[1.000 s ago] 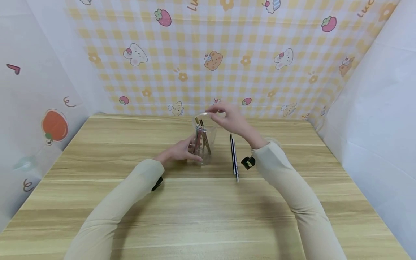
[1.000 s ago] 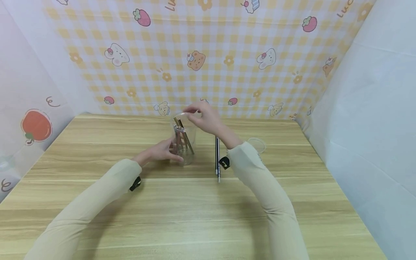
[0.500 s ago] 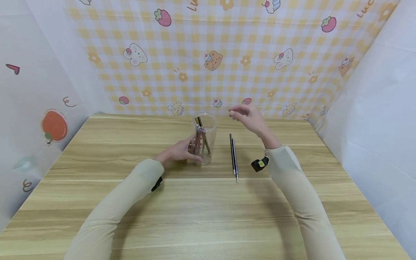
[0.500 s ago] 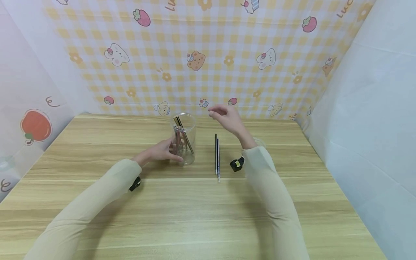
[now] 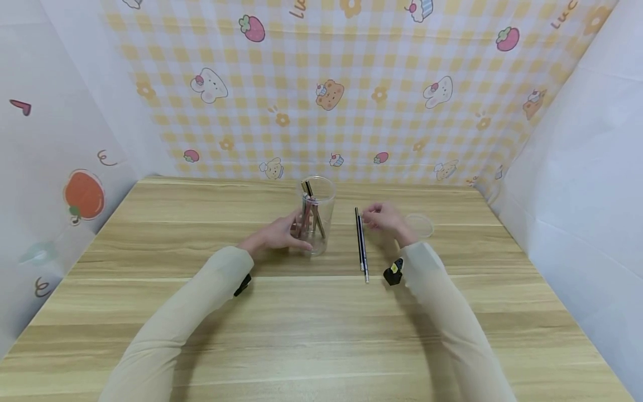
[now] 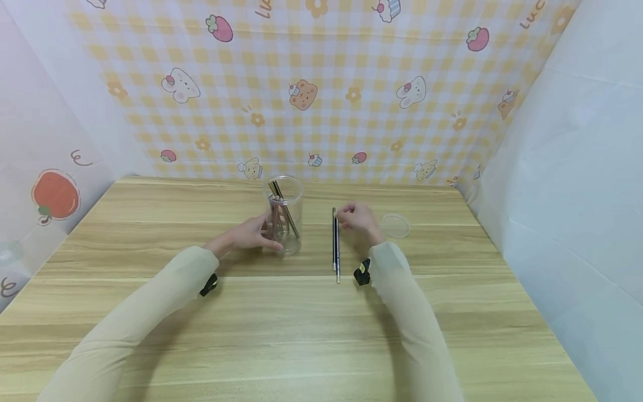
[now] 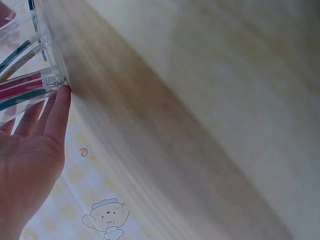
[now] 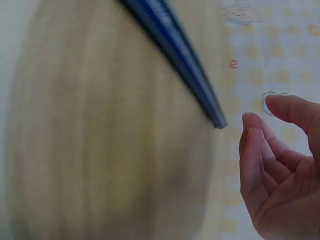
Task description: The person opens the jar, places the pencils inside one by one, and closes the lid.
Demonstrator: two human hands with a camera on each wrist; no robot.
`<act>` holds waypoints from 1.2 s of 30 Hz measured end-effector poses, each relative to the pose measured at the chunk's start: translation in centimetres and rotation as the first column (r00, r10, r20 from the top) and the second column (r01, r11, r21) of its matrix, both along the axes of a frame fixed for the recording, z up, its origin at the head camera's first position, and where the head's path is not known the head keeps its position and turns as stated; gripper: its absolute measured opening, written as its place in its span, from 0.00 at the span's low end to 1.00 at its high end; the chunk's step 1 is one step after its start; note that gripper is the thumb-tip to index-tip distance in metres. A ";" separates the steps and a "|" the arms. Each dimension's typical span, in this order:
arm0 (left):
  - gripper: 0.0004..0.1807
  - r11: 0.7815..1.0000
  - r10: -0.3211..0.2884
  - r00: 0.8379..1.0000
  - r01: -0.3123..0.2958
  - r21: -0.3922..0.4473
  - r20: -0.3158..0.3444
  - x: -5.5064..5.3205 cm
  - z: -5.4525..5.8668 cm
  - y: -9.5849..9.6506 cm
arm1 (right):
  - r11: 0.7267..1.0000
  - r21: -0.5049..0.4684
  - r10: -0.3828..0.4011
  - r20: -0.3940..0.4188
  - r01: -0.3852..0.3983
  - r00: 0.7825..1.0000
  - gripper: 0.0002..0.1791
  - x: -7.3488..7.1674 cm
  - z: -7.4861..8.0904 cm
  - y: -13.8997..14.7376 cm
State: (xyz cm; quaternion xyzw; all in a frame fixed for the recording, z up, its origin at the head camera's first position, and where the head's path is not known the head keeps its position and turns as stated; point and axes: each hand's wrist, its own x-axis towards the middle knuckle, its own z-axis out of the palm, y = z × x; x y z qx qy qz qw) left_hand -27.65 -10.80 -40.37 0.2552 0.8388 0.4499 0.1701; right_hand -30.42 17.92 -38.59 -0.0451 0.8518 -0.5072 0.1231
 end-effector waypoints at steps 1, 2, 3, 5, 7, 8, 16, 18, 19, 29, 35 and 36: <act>0.50 1.000 -0.001 1.000 0.001 0.004 0.002 0.0 0.0 0.0 | 1.000 0.013 -0.011 -0.002 0.011 1.000 0.11 0.1 -0.4 -0.1; 0.50 1.000 0.000 1.000 0.000 0.004 0.004 0.0 0.0 0.0 | 0.999 0.034 -0.026 -0.002 0.026 1.000 0.10 0.1 -0.7 -0.1; 0.51 1.000 0.002 1.000 -0.002 0.004 0.007 0.0 0.0 0.0 | 0.998 0.060 -0.037 0.003 0.037 0.999 0.10 0.1 -1.0 -0.1; 0.50 1.000 0.003 1.000 -0.003 0.009 0.012 0.0 0.0 0.1 | 0.994 0.103 -0.047 0.026 0.045 0.999 0.10 0.0 -1.5 -0.2; 0.51 1.000 0.005 1.000 -0.005 0.013 0.014 0.1 0.0 0.1 | 0.989 0.144 -0.049 0.036 0.043 0.998 0.11 -0.1 -1.8 -0.2; 0.51 1.000 0.006 1.000 -0.006 0.012 0.014 0.1 0.0 0.1 | 0.985 0.166 -0.049 0.043 0.041 0.998 0.11 -0.2 -2.0 -0.2; 0.50 1.000 0.006 1.000 -0.006 0.007 0.000 0.0 -0.1 0.0 | 0.943 0.332 -0.039 0.049 0.021 0.998 0.12 -0.3 -1.6 -0.8; 0.49 1.000 0.007 1.000 -0.007 0.009 0.001 0.0 -0.1 0.0 | 0.933 0.360 -0.033 0.055 0.010 0.998 0.13 -0.5 -1.5 -1.0; 0.49 1.000 0.006 1.000 -0.006 0.011 0.003 0.0 0.0 0.0 | 0.928 0.371 -0.034 0.059 0.009 0.998 0.13 -0.6 -1.5 -1.1; 0.51 1.000 0.013 1.000 -0.013 0.013 0.023 0.0 0.0 0.1 | 0.949 0.314 -0.052 0.109 0.015 0.993 0.14 -0.9 -1.8 -1.1; 0.50 1.000 0.013 1.000 -0.013 0.020 0.026 0.0 0.0 0.0 | 0.982 0.189 -0.026 0.122 0.002 0.992 0.09 -0.8 -1.7 -0.2; 0.50 1.000 0.014 1.000 -0.014 0.019 0.027 0.0 0.0 0.0 | 0.986 0.165 -0.029 0.122 0.009 0.992 0.09 -0.8 -1.7 -0.1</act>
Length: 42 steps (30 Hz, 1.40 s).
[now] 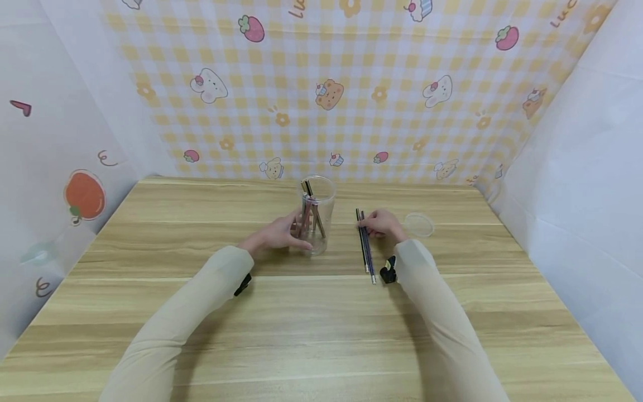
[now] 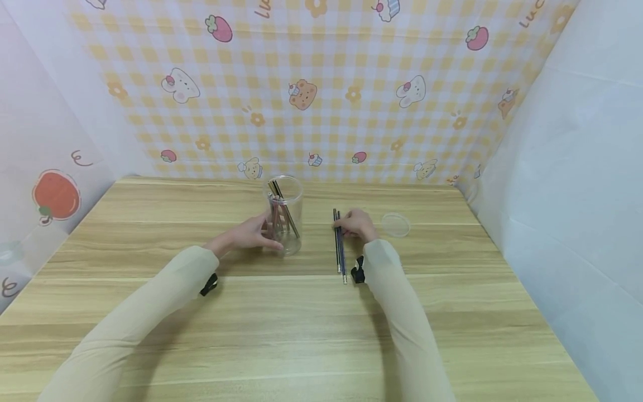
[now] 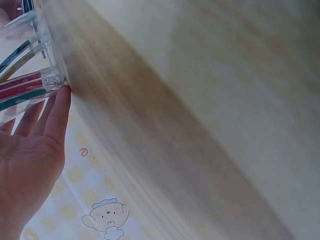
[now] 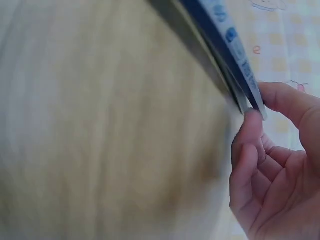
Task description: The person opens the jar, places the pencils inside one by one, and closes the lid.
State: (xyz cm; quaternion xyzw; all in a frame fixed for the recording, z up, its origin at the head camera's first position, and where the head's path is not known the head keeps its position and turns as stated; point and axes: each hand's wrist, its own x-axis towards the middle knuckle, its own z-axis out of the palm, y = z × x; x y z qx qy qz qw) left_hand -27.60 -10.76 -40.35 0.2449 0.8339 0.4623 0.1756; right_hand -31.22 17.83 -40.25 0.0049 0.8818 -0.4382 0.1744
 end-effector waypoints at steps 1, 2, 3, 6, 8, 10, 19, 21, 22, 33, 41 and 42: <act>0.50 1.000 0.001 1.000 -0.001 -0.001 0.000 0.0 0.0 0.0 | 1.000 -0.023 -0.005 -0.002 0.005 1.000 0.08 0.0 0.1 0.1; 0.50 1.000 0.002 1.000 -0.002 -0.002 -0.001 0.0 0.0 0.0 | 0.999 -0.040 -0.006 -0.014 0.005 1.000 0.08 0.0 0.3 0.3; 0.50 1.000 0.003 1.000 -0.003 -0.002 -0.002 0.0 0.0 0.0 | 0.999 -0.054 -0.012 -0.024 0.011 1.000 0.08 0.0 0.5 0.4; 0.51 1.000 0.004 1.000 -0.004 -0.002 -0.005 0.0 0.0 0.0 | 0.997 -0.077 -0.021 -0.047 0.018 0.999 0.11 0.1 0.9 0.8; 0.51 1.000 0.002 1.000 -0.002 -0.003 -0.007 0.0 -0.1 0.0 | 0.995 -0.096 -0.027 -0.058 0.021 0.998 0.12 0.1 1.3 1.1; 0.52 1.000 0.001 1.000 -0.001 -0.006 -0.009 0.0 -0.1 0.0 | 0.993 -0.116 -0.036 -0.063 0.029 0.997 0.14 0.2 1.7 1.4; 0.51 1.000 0.008 1.000 -0.008 -0.004 -0.007 0.2 0.1 0.1 | 0.974 -0.221 -0.088 -0.181 0.047 0.980 0.21 0.2 4.5 2.5; 0.51 1.000 0.009 1.000 -0.009 -0.002 -0.006 0.2 0.1 0.1 | 0.973 -0.229 -0.085 -0.217 0.034 0.973 0.22 0.2 5.1 2.6; 0.51 1.000 0.009 1.000 -0.009 -0.003 -0.005 0.2 0.1 0.1 | 0.972 -0.233 -0.087 -0.231 0.032 0.969 0.22 0.2 5.4 2.7; 0.53 1.000 0.006 1.000 -0.006 -0.009 -0.005 0.2 0.1 0.1 | 0.961 -0.277 -0.111 -0.338 0.014 0.935 0.21 0.8 8.2 2.0; 0.52 1.000 -0.005 1.000 0.005 0.014 -0.009 0.0 0.0 0.1 | 0.971 -0.234 -0.063 -0.423 -0.041 0.904 0.22 1.6 10.5 1.4; 0.52 1.000 -0.006 1.000 0.006 0.016 -0.011 0.0 0.0 0.1 | 0.970 -0.237 -0.061 -0.434 -0.048 0.899 0.22 1.7 10.7 1.3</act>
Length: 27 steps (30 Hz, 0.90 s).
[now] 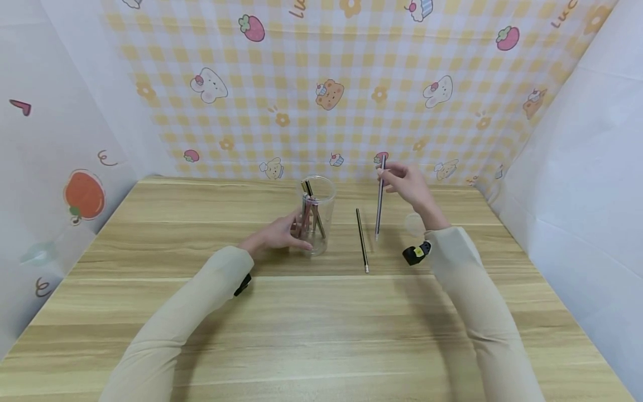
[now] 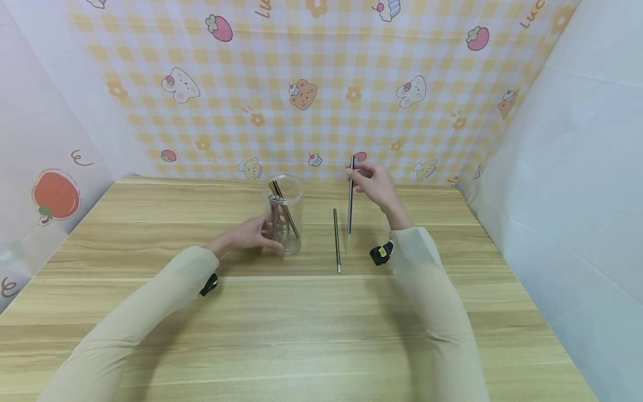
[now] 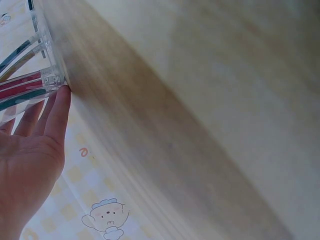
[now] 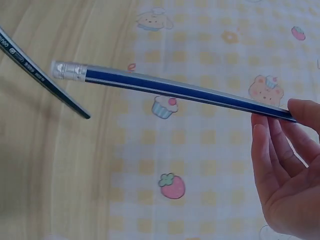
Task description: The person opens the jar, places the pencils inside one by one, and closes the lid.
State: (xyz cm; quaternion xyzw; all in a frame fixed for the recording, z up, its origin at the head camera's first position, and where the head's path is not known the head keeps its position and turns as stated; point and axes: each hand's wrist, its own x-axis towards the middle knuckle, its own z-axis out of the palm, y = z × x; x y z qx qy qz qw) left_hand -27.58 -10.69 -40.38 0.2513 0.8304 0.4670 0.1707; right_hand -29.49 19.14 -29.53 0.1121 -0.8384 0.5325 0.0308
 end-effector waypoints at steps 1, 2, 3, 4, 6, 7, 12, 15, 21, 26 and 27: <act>0.52 1.000 -0.003 1.000 0.003 0.001 -0.002 0.0 0.0 0.0 | 1.000 -0.003 0.006 -0.012 -0.006 1.000 0.22 0.1 0.2 -0.1; 0.51 1.000 0.000 1.000 0.000 -0.002 -0.002 0.0 0.0 0.0 | 1.000 -0.003 0.010 -0.024 -0.010 1.000 0.22 0.2 0.5 -0.2; 0.51 1.000 0.000 1.000 0.000 -0.002 -0.002 -0.1 0.0 0.0 | 1.000 -0.003 0.010 -0.030 -0.010 0.999 0.22 0.3 0.7 -0.2; 0.51 1.000 -0.001 1.000 0.001 -0.001 0.000 -0.1 0.0 -0.1 | 1.000 0.000 0.016 -0.036 -0.016 0.999 0.22 0.4 0.9 -0.3; 0.51 1.000 -0.002 1.000 0.002 -0.001 0.007 -0.1 0.0 -0.1 | 1.000 -0.001 0.028 -0.049 -0.028 0.998 0.22 0.5 1.4 -0.5; 0.51 1.000 -0.004 1.000 0.004 0.001 0.011 -0.1 0.0 -0.1 | 0.999 -0.004 0.039 -0.056 -0.040 0.998 0.21 0.6 1.7 -0.5; 0.51 1.000 -0.008 1.000 0.008 0.007 0.021 0.0 0.0 -0.1 | 0.997 -0.037 0.062 -0.117 -0.066 0.991 0.20 0.9 3.1 -0.8; 0.50 1.000 -0.004 1.000 0.004 0.001 0.023 0.0 0.1 -0.1 | 0.995 -0.069 0.059 -0.166 -0.071 0.984 0.18 1.2 4.2 -1.2; 0.49 1.000 0.009 0.999 -0.009 -0.004 0.033 -0.1 0.0 0.0 | 0.983 -0.146 0.063 -0.286 -0.108 0.956 0.14 3.0 6.9 -2.5; 0.49 1.000 0.013 0.999 -0.012 -0.006 0.035 -0.1 -0.1 0.0 | 0.964 -0.228 0.038 -0.385 -0.135 0.922 0.13 4.9 8.9 -3.8; 0.50 1.000 0.012 0.999 -0.011 -0.007 0.033 -0.1 -0.1 0.0 | 0.958 -0.249 0.033 -0.400 -0.143 0.916 0.13 5.1 9.2 -4.0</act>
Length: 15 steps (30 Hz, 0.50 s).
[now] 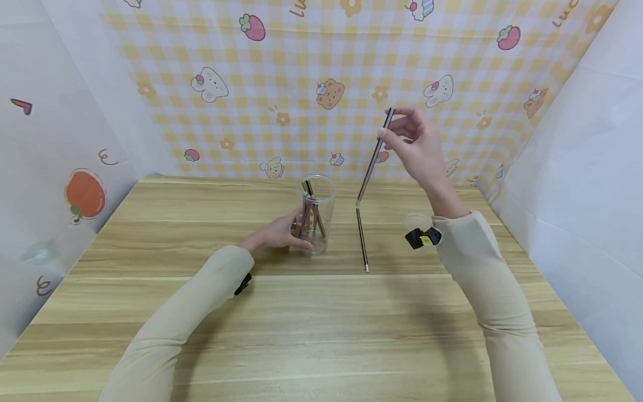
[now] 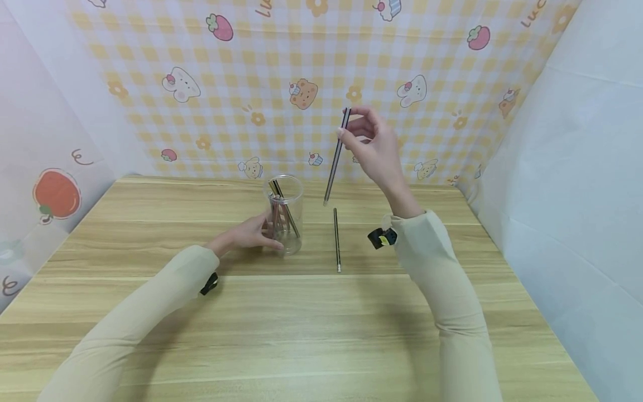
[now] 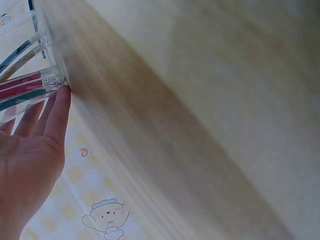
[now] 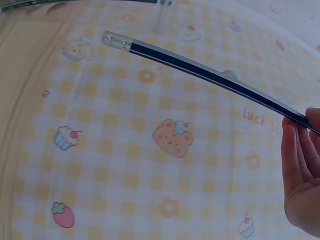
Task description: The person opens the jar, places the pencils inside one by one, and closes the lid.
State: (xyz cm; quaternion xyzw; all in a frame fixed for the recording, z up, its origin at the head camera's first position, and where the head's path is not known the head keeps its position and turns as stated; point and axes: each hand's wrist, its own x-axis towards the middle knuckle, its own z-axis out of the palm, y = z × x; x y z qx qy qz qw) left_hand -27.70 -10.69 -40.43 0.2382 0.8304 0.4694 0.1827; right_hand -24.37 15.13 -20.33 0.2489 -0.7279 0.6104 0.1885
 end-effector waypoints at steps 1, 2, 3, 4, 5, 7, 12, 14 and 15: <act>0.50 1.000 -0.002 1.000 0.002 0.000 -0.001 0.0 0.0 0.0 | 1.000 -0.022 0.007 -0.013 -0.007 1.000 0.13 0.2 0.3 -0.2; 0.50 1.000 -0.005 1.000 0.005 0.000 -0.003 0.0 0.0 0.0 | 0.999 -0.043 0.018 -0.027 -0.019 0.999 0.13 0.3 0.5 -0.4; 0.50 1.000 -0.008 1.000 0.008 0.001 -0.004 0.0 0.0 -0.1 | 0.997 -0.063 0.031 -0.039 -0.034 0.999 0.13 0.5 0.8 -0.6; 0.51 1.000 -0.009 1.000 0.009 -0.001 -0.006 0.0 0.0 -0.1 | 0.996 -0.076 0.041 -0.049 -0.045 0.998 0.13 0.5 1.0 -0.8; 0.51 1.000 -0.011 1.000 0.011 -0.003 -0.009 0.0 0.0 -0.1 | 0.995 -0.087 0.049 -0.053 -0.054 0.997 0.12 0.6 1.2 -0.9; 0.51 1.000 -0.015 1.000 0.015 -0.006 -0.012 0.0 0.0 -0.1 | 0.992 -0.104 0.067 -0.062 -0.073 0.996 0.12 0.5 1.5 -1.2; 0.51 1.000 -0.024 1.000 0.024 -0.005 -0.015 0.0 0.1 -0.1 | 0.984 -0.143 0.095 -0.088 -0.107 0.992 0.11 -0.5 1.9 -1.6; 0.50 1.000 -0.024 1.000 0.023 -0.005 -0.014 0.0 0.1 -0.1 | 0.981 -0.154 0.104 -0.092 -0.118 0.990 0.11 -0.9 1.9 -1.8; 0.50 1.000 -0.024 1.000 0.024 -0.004 -0.013 0.0 0.1 -0.1 | 0.980 -0.155 0.114 -0.087 -0.127 0.990 0.10 -1.1 1.8 -1.9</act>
